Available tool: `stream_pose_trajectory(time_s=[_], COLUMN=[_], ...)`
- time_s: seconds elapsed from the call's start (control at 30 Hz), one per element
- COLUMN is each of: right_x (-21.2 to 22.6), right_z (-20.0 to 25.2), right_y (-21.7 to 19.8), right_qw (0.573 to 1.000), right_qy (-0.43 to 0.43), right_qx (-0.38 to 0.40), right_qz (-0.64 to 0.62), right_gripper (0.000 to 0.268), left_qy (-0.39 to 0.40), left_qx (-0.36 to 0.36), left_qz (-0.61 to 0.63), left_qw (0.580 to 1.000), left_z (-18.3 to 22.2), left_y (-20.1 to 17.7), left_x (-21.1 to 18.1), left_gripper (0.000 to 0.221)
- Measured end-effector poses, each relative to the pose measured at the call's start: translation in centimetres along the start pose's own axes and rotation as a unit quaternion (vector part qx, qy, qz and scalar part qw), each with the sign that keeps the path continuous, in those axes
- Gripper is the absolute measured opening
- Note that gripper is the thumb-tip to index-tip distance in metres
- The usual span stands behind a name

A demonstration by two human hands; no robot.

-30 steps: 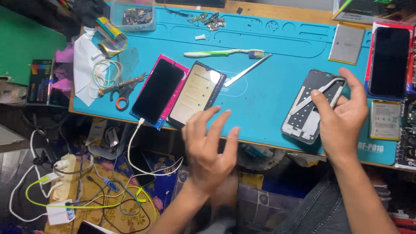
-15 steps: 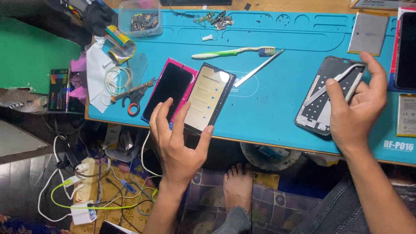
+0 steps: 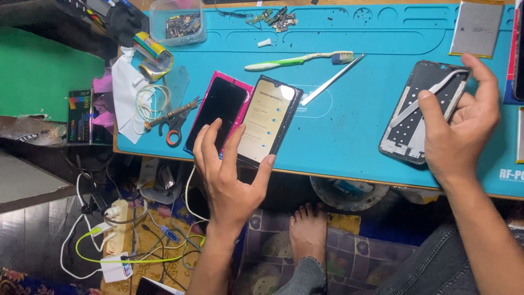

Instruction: Applying adhesive strips and cleaning the internal frame of a mobile phone during a repair process.

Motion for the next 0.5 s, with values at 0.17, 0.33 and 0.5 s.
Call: stream_pose_trajectory(time_s=[0.17,0.33,0.5], right_x=[-0.2,-0.1,-0.4], right_z=[0.1,0.1,0.1], right_y=[0.0,0.0,0.0], right_qw=[1.0,1.0,1.0], right_qy=[-0.003,-0.009,-0.013], right_qx=[0.009,0.011,0.004], right_qz=[0.007,0.021,0.012], right_gripper=[0.055,0.054,0.055], left_qy=[0.012,0.025,0.016], left_qx=[0.013,0.032,0.023], left_qz=[0.013,0.023,0.008], left_qw=[1.0,0.999,1.0], left_z=[1.0,1.9,2.4], left_y=[0.2,0.5,0.4], left_x=[0.3,0.2,0.5], left_gripper=[0.055,0.054,0.053])
Point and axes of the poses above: each hand's wrist, its own z-axis away from the middle knuckle, its own y-axis out of the palm, x = y × z, the point moved 1 cm from there along -z, towards the middle knuckle, and after that the axes turned 14 degrees about z, right-handed, at the moved point
